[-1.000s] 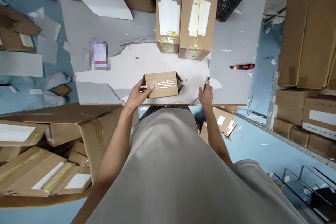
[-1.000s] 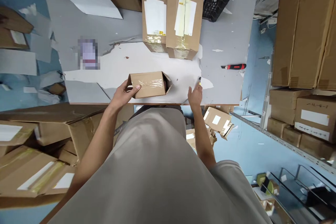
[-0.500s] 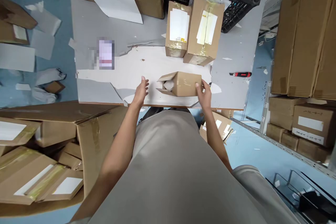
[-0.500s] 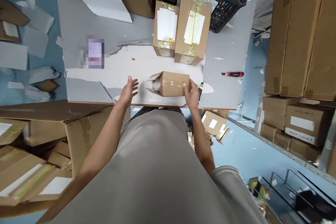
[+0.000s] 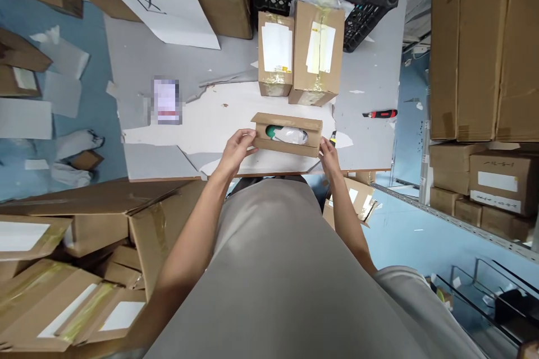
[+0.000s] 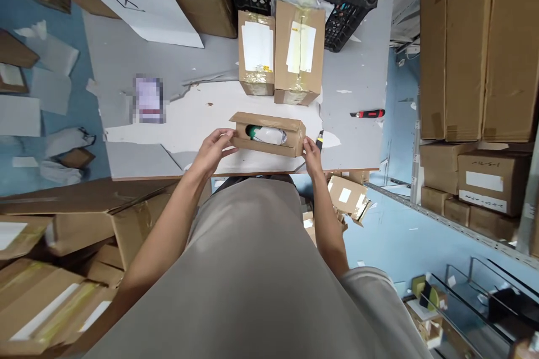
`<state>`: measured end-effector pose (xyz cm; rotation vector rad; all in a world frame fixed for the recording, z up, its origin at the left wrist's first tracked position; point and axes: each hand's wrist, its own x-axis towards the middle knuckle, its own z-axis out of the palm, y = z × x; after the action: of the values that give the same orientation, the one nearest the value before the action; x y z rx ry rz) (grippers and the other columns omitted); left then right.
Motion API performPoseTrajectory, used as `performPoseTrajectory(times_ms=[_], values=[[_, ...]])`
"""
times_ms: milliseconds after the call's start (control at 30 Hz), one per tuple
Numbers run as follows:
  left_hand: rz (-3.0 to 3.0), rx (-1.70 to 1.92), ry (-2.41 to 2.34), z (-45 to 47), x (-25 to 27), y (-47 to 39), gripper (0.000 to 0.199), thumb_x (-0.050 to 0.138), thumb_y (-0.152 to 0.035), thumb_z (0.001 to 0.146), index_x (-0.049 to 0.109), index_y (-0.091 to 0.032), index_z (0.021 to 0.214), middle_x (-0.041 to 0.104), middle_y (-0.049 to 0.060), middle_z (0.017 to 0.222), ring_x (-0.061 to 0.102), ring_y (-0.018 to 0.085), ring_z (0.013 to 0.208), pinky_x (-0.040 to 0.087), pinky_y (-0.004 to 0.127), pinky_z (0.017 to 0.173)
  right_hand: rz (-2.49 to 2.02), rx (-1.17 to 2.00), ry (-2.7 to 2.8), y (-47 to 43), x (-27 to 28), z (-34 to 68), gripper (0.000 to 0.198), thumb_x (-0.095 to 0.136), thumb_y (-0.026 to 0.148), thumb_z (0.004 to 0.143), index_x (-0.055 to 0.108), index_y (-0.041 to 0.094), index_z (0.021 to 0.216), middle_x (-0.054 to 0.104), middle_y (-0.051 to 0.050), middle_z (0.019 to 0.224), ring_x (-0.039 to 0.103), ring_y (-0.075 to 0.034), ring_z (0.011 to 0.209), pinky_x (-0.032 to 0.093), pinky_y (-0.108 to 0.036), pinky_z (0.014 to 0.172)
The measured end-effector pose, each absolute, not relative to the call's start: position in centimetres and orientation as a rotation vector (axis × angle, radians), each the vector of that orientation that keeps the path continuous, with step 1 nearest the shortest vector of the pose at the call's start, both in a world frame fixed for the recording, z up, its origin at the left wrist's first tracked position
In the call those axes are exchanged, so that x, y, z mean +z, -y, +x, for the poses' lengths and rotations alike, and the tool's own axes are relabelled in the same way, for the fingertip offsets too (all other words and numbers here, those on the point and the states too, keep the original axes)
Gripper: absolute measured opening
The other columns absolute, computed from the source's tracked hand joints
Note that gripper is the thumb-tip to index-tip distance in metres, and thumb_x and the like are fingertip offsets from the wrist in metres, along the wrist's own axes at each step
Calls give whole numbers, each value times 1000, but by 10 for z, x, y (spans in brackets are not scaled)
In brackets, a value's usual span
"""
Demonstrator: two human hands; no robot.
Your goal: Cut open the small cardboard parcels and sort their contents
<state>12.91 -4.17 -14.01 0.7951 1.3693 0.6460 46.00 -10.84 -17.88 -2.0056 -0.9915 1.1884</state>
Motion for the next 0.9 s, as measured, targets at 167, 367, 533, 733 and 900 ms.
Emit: performPoseTrajectory(times_ms=[167,367,533,733,900], values=[[846,676,-1491,108,-136,47,59,79,-79,84,68,-22,97,77,13,139,71,29,129,64,51,114,-2016,1355,838,85,-199,410,59,43,53,112,73,16,146,85,-15,129,75,-22,115,64,-36,97],[949,626,-1517,109,-149,61,38,73,-55,81,70,-22,97,76,18,141,73,34,130,58,59,120,-2034,1127,1119,91,-183,409,60,41,58,113,75,14,137,80,-21,140,76,-26,127,62,-40,109],[1033,640,-1414,104,-150,67,43,71,-39,79,70,-22,118,77,16,141,70,34,144,50,58,131,-1961,1006,1287,94,-151,412,61,59,66,110,69,21,150,69,-20,158,79,-25,120,66,-37,97],[1148,578,-1249,90,-143,75,63,81,-42,82,67,-21,140,67,19,160,60,35,158,42,56,138,-2094,870,1604,57,-124,407,56,39,61,121,76,23,140,75,-14,150,78,-25,107,58,-36,106],[1079,657,-1240,93,-146,80,74,87,-52,82,67,-20,145,64,22,166,53,37,166,37,55,141,-2056,847,1774,26,-129,414,51,39,57,123,77,22,118,78,-10,129,72,-23,97,52,-31,98]])
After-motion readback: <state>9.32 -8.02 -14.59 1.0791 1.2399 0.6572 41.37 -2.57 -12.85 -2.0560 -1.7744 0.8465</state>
